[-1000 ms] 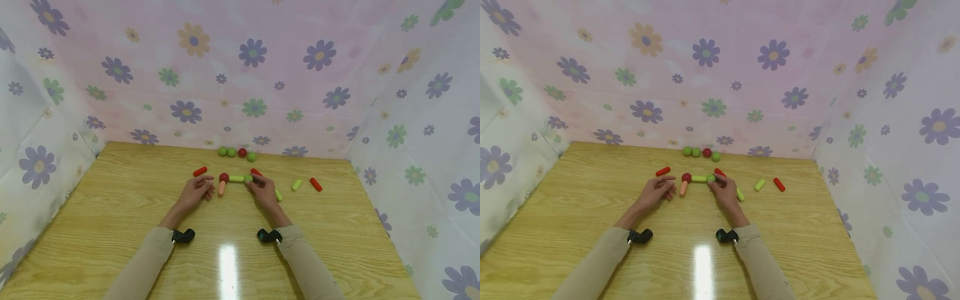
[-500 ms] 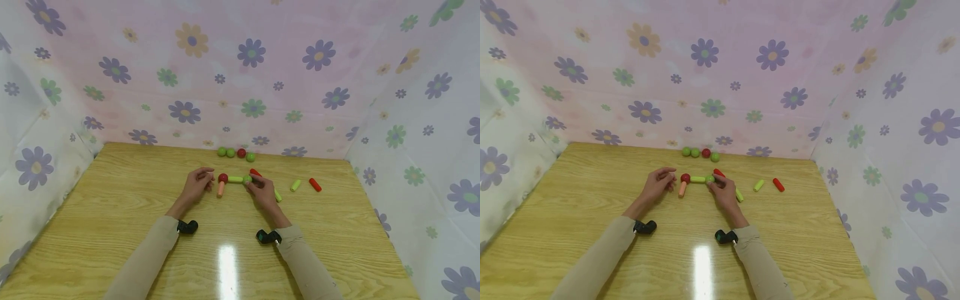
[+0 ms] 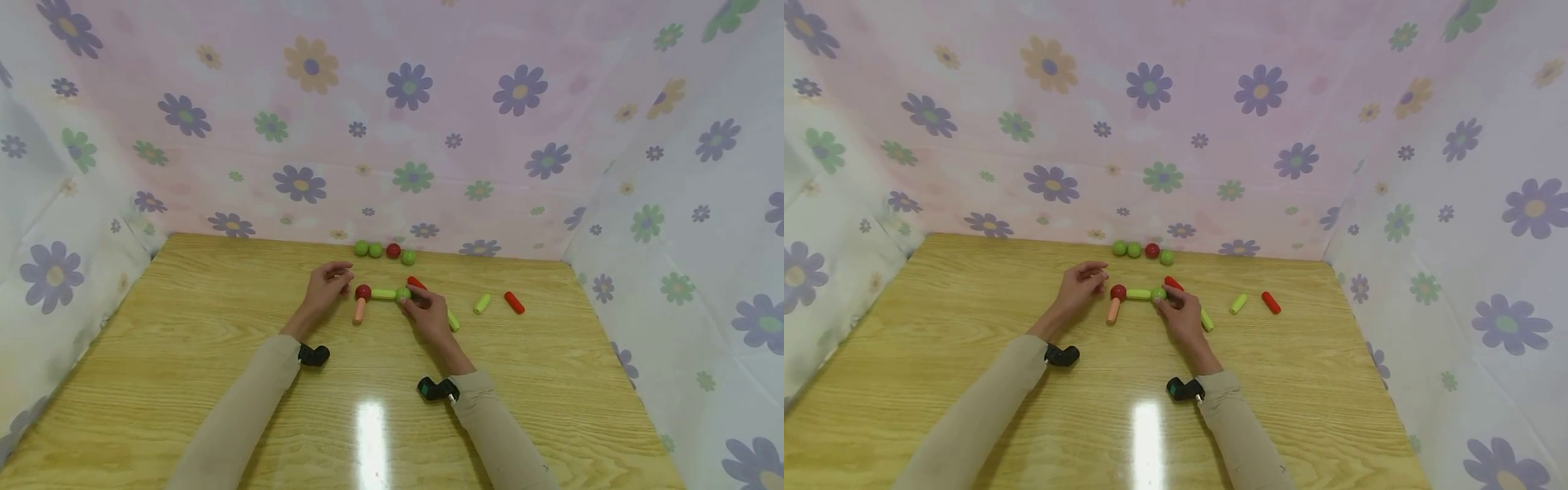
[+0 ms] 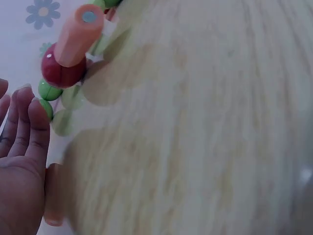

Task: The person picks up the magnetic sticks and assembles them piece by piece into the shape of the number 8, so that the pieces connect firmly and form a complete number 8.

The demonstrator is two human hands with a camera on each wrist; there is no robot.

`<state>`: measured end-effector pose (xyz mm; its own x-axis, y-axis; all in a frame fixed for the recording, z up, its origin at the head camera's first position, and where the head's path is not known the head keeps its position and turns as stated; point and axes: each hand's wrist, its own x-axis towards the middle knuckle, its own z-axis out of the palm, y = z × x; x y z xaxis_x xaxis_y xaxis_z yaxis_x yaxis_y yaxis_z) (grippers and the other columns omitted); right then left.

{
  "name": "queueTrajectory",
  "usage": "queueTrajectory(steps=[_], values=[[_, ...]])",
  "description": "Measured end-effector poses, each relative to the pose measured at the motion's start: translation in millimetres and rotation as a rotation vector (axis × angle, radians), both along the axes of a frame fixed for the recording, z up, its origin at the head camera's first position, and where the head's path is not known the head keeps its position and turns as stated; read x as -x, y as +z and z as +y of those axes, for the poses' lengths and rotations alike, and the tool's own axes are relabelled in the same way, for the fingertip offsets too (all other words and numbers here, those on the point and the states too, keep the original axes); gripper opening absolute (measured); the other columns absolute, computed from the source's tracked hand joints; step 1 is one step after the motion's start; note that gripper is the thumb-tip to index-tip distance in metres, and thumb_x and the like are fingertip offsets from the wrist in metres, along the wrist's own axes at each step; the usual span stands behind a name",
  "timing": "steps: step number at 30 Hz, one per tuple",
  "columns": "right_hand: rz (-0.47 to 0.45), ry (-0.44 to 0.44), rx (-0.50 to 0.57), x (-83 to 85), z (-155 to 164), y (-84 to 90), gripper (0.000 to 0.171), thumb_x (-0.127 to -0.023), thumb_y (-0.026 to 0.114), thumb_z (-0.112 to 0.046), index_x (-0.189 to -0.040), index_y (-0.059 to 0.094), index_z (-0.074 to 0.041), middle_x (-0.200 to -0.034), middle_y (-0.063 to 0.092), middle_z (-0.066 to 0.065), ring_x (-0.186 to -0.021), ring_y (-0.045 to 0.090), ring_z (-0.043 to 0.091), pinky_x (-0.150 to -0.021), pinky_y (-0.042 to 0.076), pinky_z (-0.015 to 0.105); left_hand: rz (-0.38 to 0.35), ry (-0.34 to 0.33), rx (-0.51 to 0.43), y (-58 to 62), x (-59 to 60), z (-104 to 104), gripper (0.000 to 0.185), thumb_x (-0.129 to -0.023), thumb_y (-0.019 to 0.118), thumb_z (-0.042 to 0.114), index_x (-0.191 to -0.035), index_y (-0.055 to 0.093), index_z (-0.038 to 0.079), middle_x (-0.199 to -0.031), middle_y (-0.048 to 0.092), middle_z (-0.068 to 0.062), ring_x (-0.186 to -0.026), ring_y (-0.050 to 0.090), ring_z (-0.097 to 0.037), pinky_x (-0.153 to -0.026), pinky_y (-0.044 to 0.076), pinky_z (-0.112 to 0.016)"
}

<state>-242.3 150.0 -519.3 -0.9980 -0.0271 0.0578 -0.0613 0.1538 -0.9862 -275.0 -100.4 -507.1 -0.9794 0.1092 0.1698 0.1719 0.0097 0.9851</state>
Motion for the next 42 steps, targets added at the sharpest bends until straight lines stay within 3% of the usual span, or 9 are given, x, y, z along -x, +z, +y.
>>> queueTrajectory(steps=[9,16,21,27,31,35,37,42], values=[[-0.032,0.0,0.016,-0.1,1,-1.3,0.039,-0.096,0.069,-0.003,-0.134,0.063,0.004,-0.115,0.066,0.025,-0.075,0.065,0.005,-0.069,0.055,0.018,0.013,0.024,-0.005,-8.1,12.2,7,0.033,-0.103,0.058,0.003,-0.132,0.057,-0.012,-0.122,0.059,-0.031,-0.069,0.058,-0.013,-0.064,0.048,-0.022],[-0.042,0.007,0.029,0.5,1,-1.9,0.038,-0.096,0.068,-0.003,-0.134,0.064,0.003,-0.119,0.065,0.027,-0.076,0.065,0.005,-0.07,0.055,0.017,-0.036,0.02,0.048,-1.9,25.2,9,0.04,-0.104,0.056,0.008,-0.142,0.053,-0.002,-0.134,0.056,-0.024,-0.103,0.064,-0.037,-0.074,0.05,-0.023],[-0.059,0.023,0.034,-0.4,2,1.9,0.04,-0.097,0.068,-0.001,-0.135,0.061,0.007,-0.116,0.065,0.029,-0.076,0.065,0.007,-0.069,0.054,0.017,-0.066,0.0,0.083,7.3,36.5,11,0.043,-0.105,0.056,0.015,-0.148,0.05,0.008,-0.142,0.052,-0.014,-0.119,0.06,-0.037,-0.078,0.051,-0.032],[-0.067,0.043,0.013,-10.7,1,25.3,0.041,-0.096,0.067,0.001,-0.135,0.058,0.012,-0.111,0.065,0.031,-0.079,0.067,0.014,-0.071,0.056,0.021,0.006,0.025,0.144,13.5,53.8,17,0.039,-0.103,0.06,0.01,-0.142,0.057,0.006,-0.14,0.056,-0.014,-0.097,0.057,-0.028,-0.073,0.048,-0.028],[-0.034,0.015,0.002,-5.6,2,12.2,0.039,-0.096,0.068,-0.002,-0.134,0.062,0.007,-0.111,0.067,0.027,-0.077,0.066,0.008,-0.07,0.054,0.018,0.038,0.053,0.164,11.7,60.5,22,0.038,-0.101,0.062,0.007,-0.14,0.06,0.005,-0.12,0.058,-0.02,-0.08,0.049,-0.017,-0.065,0.043,-0.024],[-0.032,0.017,0.008,1.6,5,-0.6,0.038,-0.096,0.068,-0.001,-0.133,0.063,0.007,-0.113,0.067,0.028,-0.076,0.066,0.008,-0.069,0.053,0.017,0.072,0.06,0.205,8.6,64.9,26,0.039,-0.1,0.061,0.002,-0.139,0.06,0.003,-0.129,0.057,-0.02,-0.074,0.046,-0.017,-0.067,0.04,-0.027],[-0.028,0.027,0.002,1.6,5,0.4,0.039,-0.096,0.068,-0.001,-0.133,0.062,0.009,-0.115,0.066,0.03,-0.078,0.066,0.009,-0.069,0.053,0.017,0.085,0.05,0.225,7.1,67.0,27,0.039,-0.1,0.061,0.0,-0.139,0.06,0.001,-0.141,0.053,-0.019,-0.078,0.047,-0.022,-0.072,0.041,-0.03],[0.004,0.014,-0.025,0.6,3,0.7,0.038,-0.097,0.069,-0.004,-0.132,0.064,0.006,-0.117,0.067,0.029,-0.078,0.066,0.008,-0.069,0.052,0.016,0.08,0.014,0.276,6.1,70.5,27,0.041,-0.1,0.059,-0.002,-0.141,0.056,-0.004,-0.151,0.041,-0.02,-0.12,0.048,-0.035,-0.096,0.04,-0.043]])
